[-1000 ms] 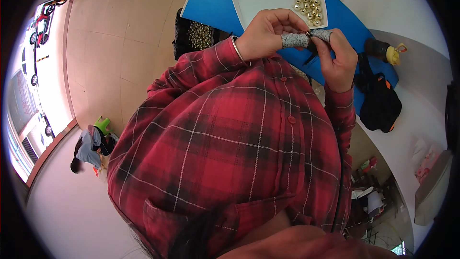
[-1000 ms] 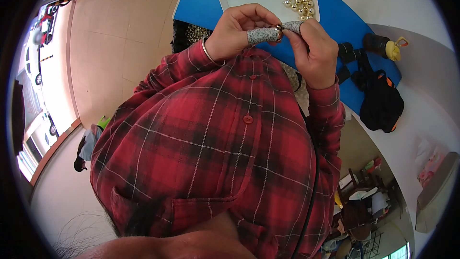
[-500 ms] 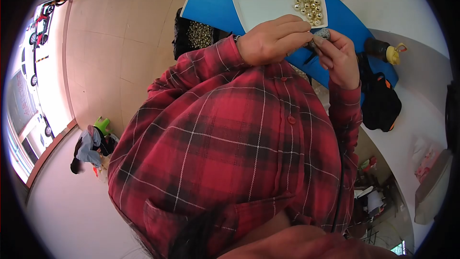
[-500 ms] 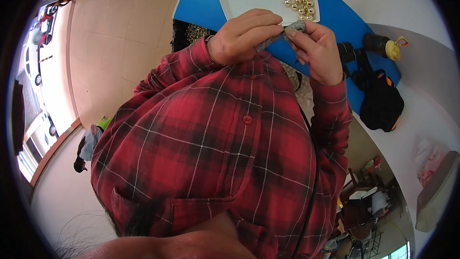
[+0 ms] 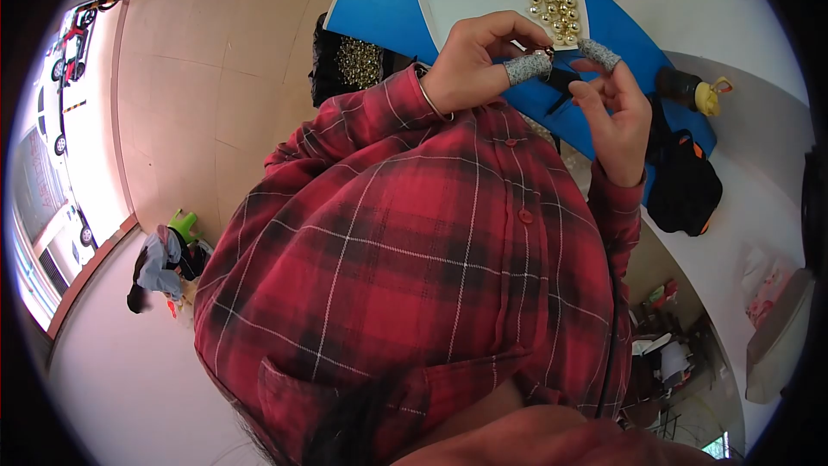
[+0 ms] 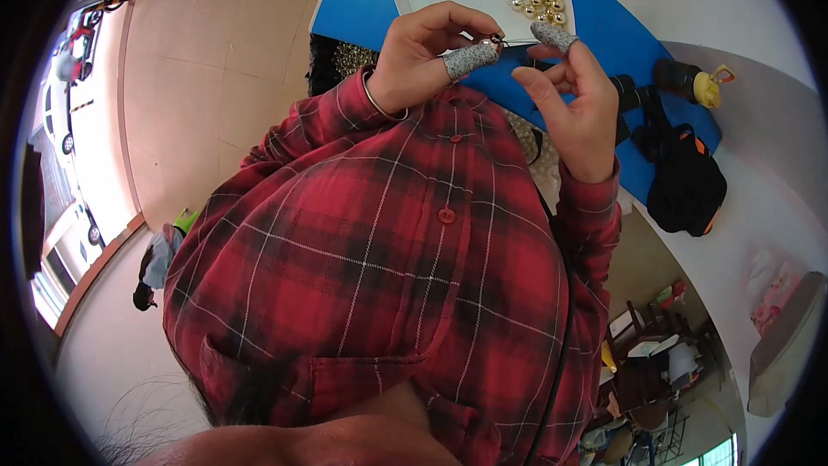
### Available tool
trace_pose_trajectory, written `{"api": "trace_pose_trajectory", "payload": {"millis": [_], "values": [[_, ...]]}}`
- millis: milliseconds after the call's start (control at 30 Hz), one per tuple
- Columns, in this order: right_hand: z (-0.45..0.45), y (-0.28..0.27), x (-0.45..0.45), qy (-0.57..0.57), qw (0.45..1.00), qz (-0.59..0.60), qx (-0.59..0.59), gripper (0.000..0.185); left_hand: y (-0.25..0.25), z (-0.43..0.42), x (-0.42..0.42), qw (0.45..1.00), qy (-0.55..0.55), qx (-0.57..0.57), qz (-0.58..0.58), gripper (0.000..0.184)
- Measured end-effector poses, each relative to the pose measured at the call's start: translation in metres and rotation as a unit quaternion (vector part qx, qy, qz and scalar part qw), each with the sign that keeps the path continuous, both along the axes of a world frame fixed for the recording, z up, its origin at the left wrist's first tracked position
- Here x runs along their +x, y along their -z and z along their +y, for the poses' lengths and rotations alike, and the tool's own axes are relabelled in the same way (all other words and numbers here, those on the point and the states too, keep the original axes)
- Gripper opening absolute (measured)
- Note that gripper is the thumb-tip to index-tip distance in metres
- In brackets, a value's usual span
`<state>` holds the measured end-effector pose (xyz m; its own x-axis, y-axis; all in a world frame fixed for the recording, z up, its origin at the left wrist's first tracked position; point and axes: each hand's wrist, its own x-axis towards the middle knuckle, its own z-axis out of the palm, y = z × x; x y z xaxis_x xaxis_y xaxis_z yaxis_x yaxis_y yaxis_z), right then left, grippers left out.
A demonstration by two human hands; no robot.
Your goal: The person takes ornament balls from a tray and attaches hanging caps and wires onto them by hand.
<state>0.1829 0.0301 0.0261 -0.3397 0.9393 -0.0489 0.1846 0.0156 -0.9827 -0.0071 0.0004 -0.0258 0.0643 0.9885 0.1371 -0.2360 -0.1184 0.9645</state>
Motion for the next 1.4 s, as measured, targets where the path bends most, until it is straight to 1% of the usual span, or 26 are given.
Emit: {"api": "trace_pose_trajectory", "payload": {"millis": [133, 333, 467, 633, 667, 800, 1000, 1133, 1333, 1400], "values": [[-0.002, 0.007, 0.004, -0.053, 0.978, -0.162, 0.118, 0.015, -0.002, 0.000, 0.001, 1.000, 0.008, 0.002, 0.011, 0.028], [-0.006, 0.002, -0.004, -0.020, 0.988, -0.138, 0.067, 0.013, -0.002, -0.001, 0.002, 1.000, 0.002, 0.006, 0.019, 0.028], [-0.009, 0.000, -0.009, 0.028, 0.998, -0.057, 0.015, 0.008, -0.002, -0.002, 0.004, 0.999, -0.010, 0.035, 0.040, 0.028], [-0.012, -0.001, -0.015, 0.062, 0.998, -0.027, -0.002, 0.007, -0.003, -0.003, 0.004, 0.998, -0.008, 0.034, 0.055, 0.028], [-0.012, 0.000, -0.014, 0.062, 0.998, -0.027, -0.003, 0.007, -0.003, -0.004, 0.004, 0.998, -0.008, 0.034, 0.054, 0.028], [-0.012, 0.006, -0.013, 0.070, 0.993, -0.074, 0.060, 0.005, -0.004, -0.005, 0.007, 0.999, -0.014, 0.002, 0.032, 0.028], [-0.010, 0.008, -0.012, 0.052, 0.989, -0.081, 0.116, 0.004, -0.005, -0.003, 0.006, 0.999, -0.013, 0.007, 0.040, 0.027], [-0.005, 0.006, -0.008, 0.016, 0.983, -0.086, 0.162, 0.005, -0.010, -0.001, 0.001, 0.998, 0.046, -0.029, -0.003, 0.026], [0.004, -0.001, -0.005, -0.011, 0.993, -0.070, 0.094, 0.010, -0.016, 0.004, -0.007, 0.993, 0.103, -0.049, -0.004, 0.026], [0.007, -0.001, -0.003, -0.031, 0.994, -0.071, 0.072, 0.010, -0.013, 0.008, -0.008, 0.992, 0.123, -0.020, -0.004, 0.026]]}}
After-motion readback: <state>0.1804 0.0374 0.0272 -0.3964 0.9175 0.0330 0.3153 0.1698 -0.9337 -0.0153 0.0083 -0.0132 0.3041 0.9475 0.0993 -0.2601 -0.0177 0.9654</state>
